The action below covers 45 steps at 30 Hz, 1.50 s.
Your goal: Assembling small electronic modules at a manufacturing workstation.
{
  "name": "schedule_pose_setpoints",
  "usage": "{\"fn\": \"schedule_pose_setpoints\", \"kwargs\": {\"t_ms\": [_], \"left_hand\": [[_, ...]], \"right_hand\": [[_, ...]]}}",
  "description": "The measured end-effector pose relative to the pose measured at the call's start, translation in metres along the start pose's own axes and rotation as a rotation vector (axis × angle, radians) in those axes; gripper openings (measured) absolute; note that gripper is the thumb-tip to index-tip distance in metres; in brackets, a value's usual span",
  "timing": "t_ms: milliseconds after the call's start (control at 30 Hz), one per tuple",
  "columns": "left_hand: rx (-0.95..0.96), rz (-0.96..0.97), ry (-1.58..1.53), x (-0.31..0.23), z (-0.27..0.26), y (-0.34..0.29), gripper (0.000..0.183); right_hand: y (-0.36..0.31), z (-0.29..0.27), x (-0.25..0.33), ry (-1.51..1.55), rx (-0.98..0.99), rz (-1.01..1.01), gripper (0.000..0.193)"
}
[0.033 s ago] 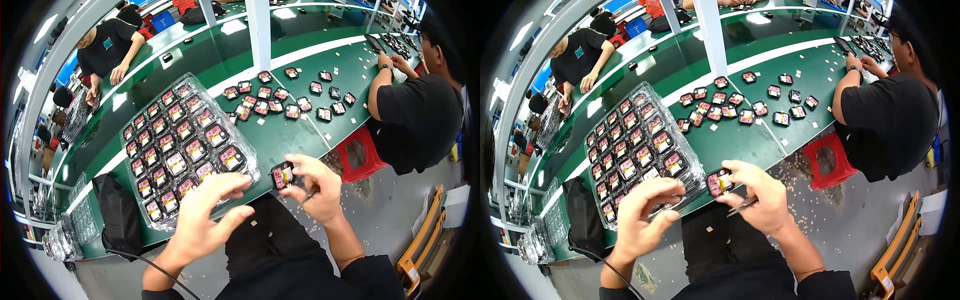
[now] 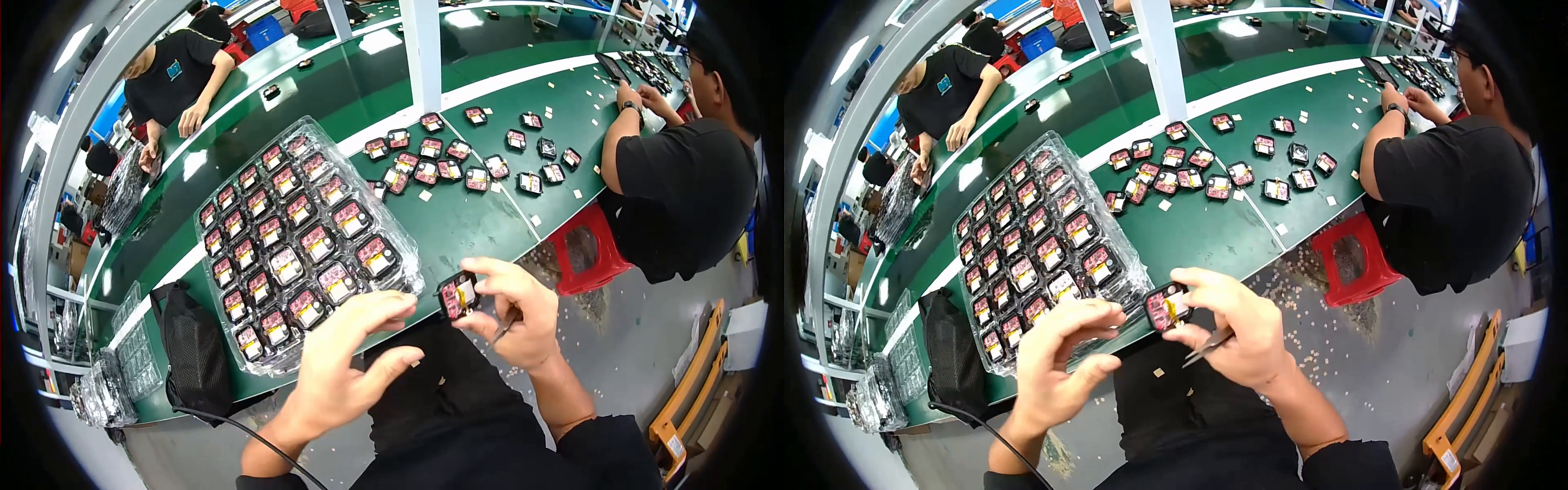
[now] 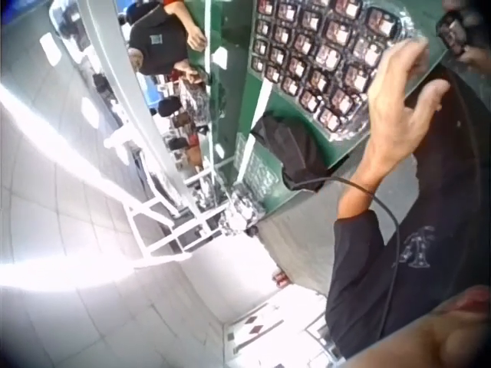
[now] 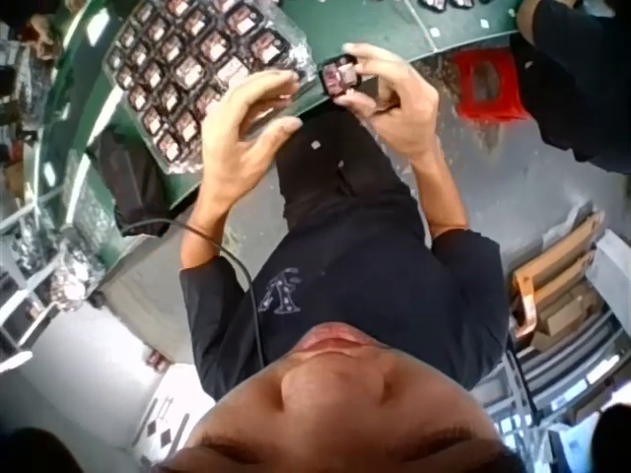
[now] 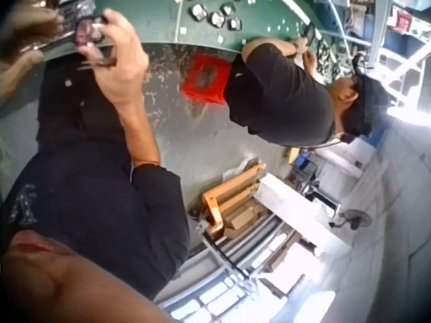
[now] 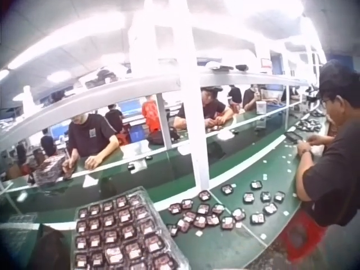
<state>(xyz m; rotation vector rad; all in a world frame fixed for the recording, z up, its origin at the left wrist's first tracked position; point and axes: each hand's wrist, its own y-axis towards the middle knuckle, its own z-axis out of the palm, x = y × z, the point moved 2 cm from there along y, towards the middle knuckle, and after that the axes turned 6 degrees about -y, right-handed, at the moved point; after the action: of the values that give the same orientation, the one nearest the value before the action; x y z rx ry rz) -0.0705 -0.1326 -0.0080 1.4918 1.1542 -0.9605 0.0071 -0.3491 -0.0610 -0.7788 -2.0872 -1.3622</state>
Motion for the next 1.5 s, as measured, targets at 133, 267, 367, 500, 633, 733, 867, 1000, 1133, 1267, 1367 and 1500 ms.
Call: {"fn": "schedule_pose_setpoints", "kwargs": {"t_ms": [133, 267, 367, 500, 633, 733, 867, 1000, 1133, 1267, 1367, 1500], "left_hand": [[-0.141, -0.189, -0.693, 0.022, 0.034, -0.028, 0.067], [0.151, -0.524, -0.97, 0.048, 0.03, -0.044, 0.078], [0.143, -0.535, -1.07, 0.049, 0.034, -0.051, 0.071], [-0.001, -0.442, -1.269, 0.054, 0.039, -0.055, 0.061], [-0.211, -0.361, -1.245, 0.058, 0.044, -0.063, 0.061], [-0.299, -0.29, -1.198, 0.063, 0.047, -0.067, 0.066], [-0.294, -0.197, -1.089, 0.068, 0.05, -0.07, 0.067], [-0.279, -0.085, -0.908, 0.068, 0.048, -0.072, 0.062], [-0.188, -0.077, -0.908, 0.066, 0.045, -0.076, 0.057], [-0.163, -0.109, -0.94, 0.064, 0.044, -0.079, 0.054], [-0.143, -0.138, -0.924, 0.064, 0.044, -0.081, 0.053], [-0.132, -0.201, -0.939, 0.064, 0.044, -0.081, 0.052]], "right_hand": [[0.0, 0.005, 0.016, 0.144, 0.086, -0.178, 0.043], [0.0, 0.001, 0.025, 0.213, 0.352, -0.12, 0.038], [-0.004, 0.005, 0.023, 0.195, 0.411, -0.099, 0.039], [-0.009, 0.009, 0.02, 0.046, 0.34, -0.006, 0.054], [-0.018, 0.008, 0.026, 0.043, 0.383, 0.223, 0.05], [-0.02, 0.01, 0.029, 0.062, 0.39, 0.218, 0.039], [-0.024, 0.02, 0.035, 0.174, 0.352, 0.33, 0.026], [-0.029, 0.026, 0.027, 0.256, 0.408, 0.397, 0.026], [-0.035, 0.031, 0.021, 0.678, 0.574, 0.845, 0.033], [-0.035, 0.033, 0.018, 0.767, 0.536, 0.862, 0.033], [-0.037, 0.033, 0.016, 0.727, 0.571, 0.832, 0.033], [-0.039, 0.034, 0.014, 0.709, 0.618, 0.835, 0.032]]}}
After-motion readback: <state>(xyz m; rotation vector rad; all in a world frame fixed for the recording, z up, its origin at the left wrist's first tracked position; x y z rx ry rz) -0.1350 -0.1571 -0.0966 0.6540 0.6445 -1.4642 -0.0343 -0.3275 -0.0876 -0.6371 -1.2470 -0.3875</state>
